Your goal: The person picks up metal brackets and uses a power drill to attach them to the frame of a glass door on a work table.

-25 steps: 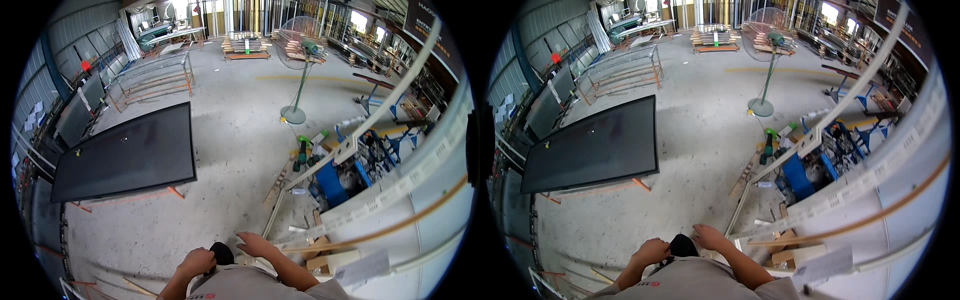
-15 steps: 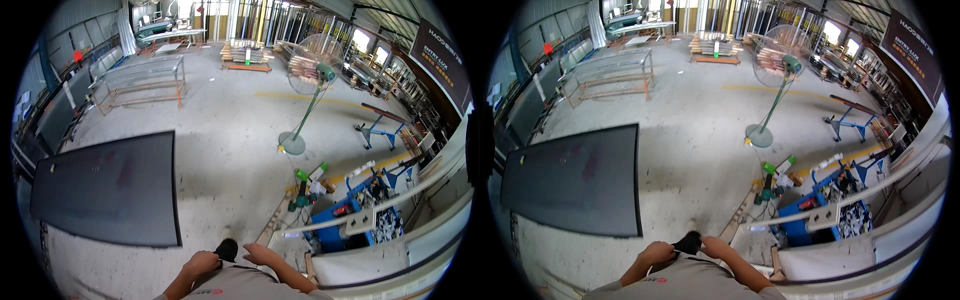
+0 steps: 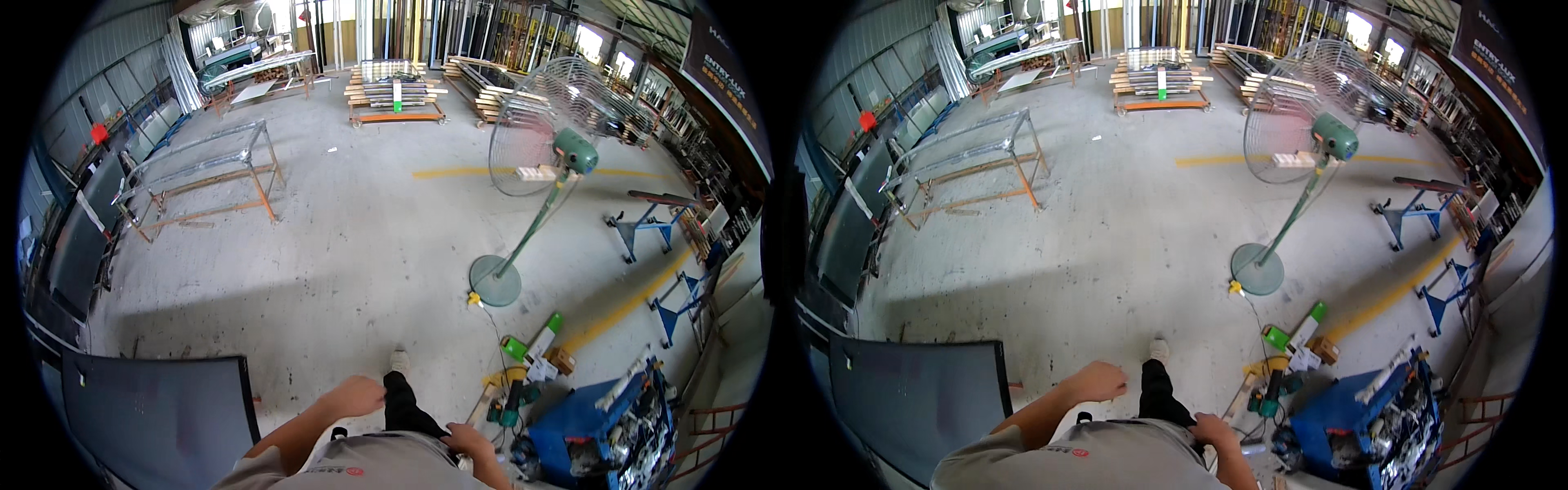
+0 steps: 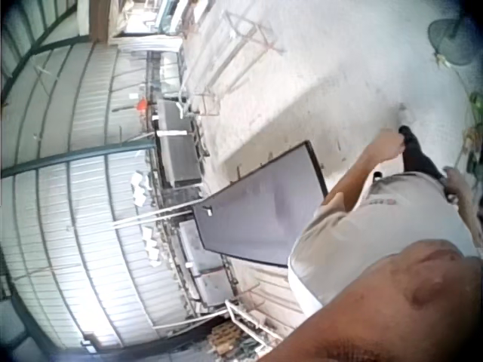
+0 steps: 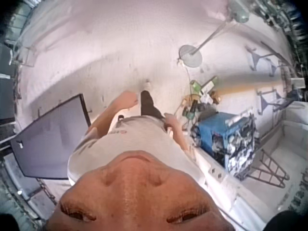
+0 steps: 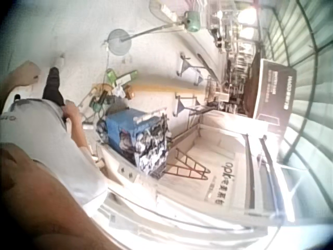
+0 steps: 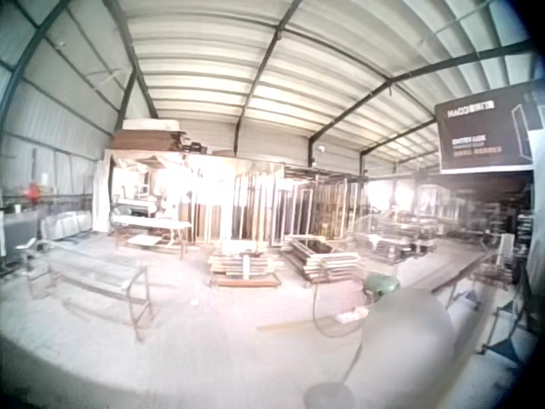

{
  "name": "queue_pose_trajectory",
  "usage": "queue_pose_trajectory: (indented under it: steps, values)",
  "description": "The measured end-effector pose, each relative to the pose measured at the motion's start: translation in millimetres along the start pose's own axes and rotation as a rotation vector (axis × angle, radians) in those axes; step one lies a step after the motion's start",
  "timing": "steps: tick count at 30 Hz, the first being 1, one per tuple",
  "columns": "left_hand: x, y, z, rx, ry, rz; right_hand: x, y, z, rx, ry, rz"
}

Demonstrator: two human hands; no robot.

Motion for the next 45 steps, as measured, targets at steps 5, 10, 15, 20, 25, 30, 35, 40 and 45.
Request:
queue_pose_trajectory:
  steps: [5,10,15,20,25,30,35,40,45]
  values:
    - [6,355,-153,-0.595,-0.091,0.699,121,106,205,-0.225,0.002,0.213]
    - [-77,470,-178,-0.9,0.155,1.091,176,217,463,-0.328,-0.205,0.449]
    - [-12,486,-115,-1.755,-0.562,1.166,296,261,625,-0.18,-0.313,0.553]
    - [198,551,55,-1.514,-0.446,1.005,457,220,684,-0.436,0.031,0.228]
    - [377,749,229,-0.694,-0.007,0.822,539,243,818,-0.279,0.146,0.211]
    - [520,854,633,-0.847,-0.619,0.543,587,232,1008,0.224,-0.29,0.201]
    - [631,901,867,-0.739,-0.723,0.338,739,198,1080,-0.018,-0.064,0.105]
    - [735,955,867,-0.485,-0.351,0.388,864,203,1211,-0.012,-0.057,0.196]
    - [794,956,887,-0.65,0.058,0.437,945,194,1340,0.036,0.235,0.211]
Point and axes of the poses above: each hand's wrist, its own x-axis towards the middle knuckle, its own z-axis out of the back of the hand, y = z × x, the point moved 9 cm from there along x, towards the middle knuckle, and after that the axes turned 11 degrees about y, right-handed, at the moved point
